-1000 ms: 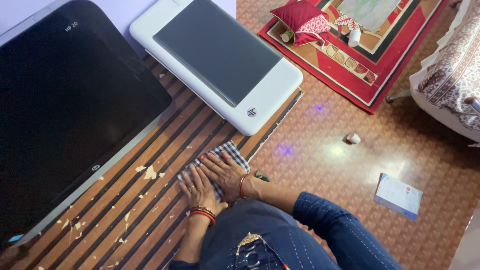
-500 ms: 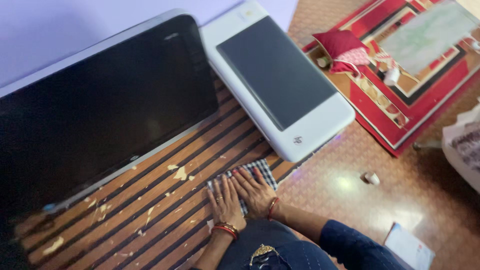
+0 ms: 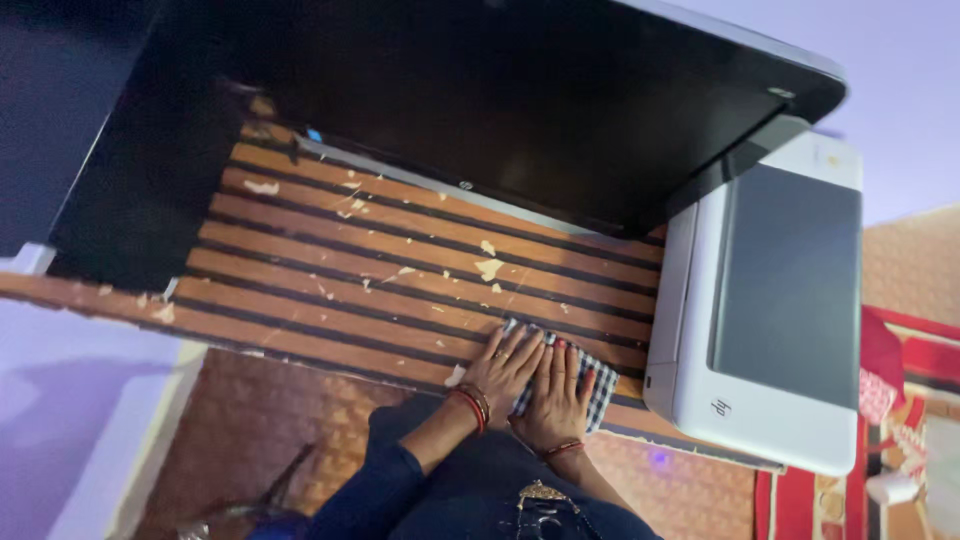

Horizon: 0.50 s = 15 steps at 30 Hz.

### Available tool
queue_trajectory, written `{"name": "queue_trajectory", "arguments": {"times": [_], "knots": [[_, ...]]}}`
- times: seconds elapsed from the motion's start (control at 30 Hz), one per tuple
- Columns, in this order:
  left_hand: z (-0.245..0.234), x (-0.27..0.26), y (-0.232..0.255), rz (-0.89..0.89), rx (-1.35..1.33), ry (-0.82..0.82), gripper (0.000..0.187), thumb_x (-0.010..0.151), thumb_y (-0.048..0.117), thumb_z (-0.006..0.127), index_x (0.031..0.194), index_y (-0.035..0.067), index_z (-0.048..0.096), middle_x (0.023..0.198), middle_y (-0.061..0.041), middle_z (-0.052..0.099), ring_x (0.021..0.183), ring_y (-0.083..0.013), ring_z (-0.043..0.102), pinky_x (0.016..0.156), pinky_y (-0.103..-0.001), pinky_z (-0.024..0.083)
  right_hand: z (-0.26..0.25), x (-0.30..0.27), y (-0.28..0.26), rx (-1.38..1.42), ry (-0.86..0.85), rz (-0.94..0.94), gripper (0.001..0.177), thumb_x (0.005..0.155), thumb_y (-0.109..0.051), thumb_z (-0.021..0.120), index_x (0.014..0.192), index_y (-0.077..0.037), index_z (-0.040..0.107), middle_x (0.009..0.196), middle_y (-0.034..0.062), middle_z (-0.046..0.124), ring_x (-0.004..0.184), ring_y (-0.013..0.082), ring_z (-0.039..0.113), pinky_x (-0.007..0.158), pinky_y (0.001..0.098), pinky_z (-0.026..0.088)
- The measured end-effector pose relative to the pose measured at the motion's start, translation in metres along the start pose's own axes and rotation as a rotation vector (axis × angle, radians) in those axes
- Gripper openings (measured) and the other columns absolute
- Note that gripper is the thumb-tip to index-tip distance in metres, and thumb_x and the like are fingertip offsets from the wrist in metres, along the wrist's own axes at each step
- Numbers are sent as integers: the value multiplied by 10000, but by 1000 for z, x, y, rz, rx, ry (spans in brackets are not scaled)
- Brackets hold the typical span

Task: The person wipes various surfaces including a desk, a shelf, and a wooden door with a cloth.

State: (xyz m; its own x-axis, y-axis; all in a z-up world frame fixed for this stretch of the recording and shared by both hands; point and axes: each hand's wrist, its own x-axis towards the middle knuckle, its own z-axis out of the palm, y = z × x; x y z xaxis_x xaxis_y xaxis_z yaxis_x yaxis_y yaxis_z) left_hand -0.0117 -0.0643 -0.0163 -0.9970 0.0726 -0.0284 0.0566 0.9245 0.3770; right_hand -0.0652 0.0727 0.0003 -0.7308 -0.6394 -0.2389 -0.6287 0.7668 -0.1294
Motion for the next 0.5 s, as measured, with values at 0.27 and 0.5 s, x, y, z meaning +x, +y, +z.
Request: {"name": "queue_trajectory", "arguments": {"times": [0.27,0.5], "knots": [[19,-23,18,-237,129,33,1051,716,228,755,1611,56,231,1700,-143,165,1576,-361,102,1252,-555,22,26,-3,4,-108,206,-234,1017,698,-407,706,1530,19,303,1624,267,235,1530,454,134,1138,726,97],[67,-33,7,-493,70,274,735,919,234,543,1594,151,266,1680,-84,217,1553,-300,169,1255,-532,78,44,11,-13,-225,237,-424,953,749,-349,664,1524,75,307,1613,326,237,1507,525,150,1103,763,120]]}}
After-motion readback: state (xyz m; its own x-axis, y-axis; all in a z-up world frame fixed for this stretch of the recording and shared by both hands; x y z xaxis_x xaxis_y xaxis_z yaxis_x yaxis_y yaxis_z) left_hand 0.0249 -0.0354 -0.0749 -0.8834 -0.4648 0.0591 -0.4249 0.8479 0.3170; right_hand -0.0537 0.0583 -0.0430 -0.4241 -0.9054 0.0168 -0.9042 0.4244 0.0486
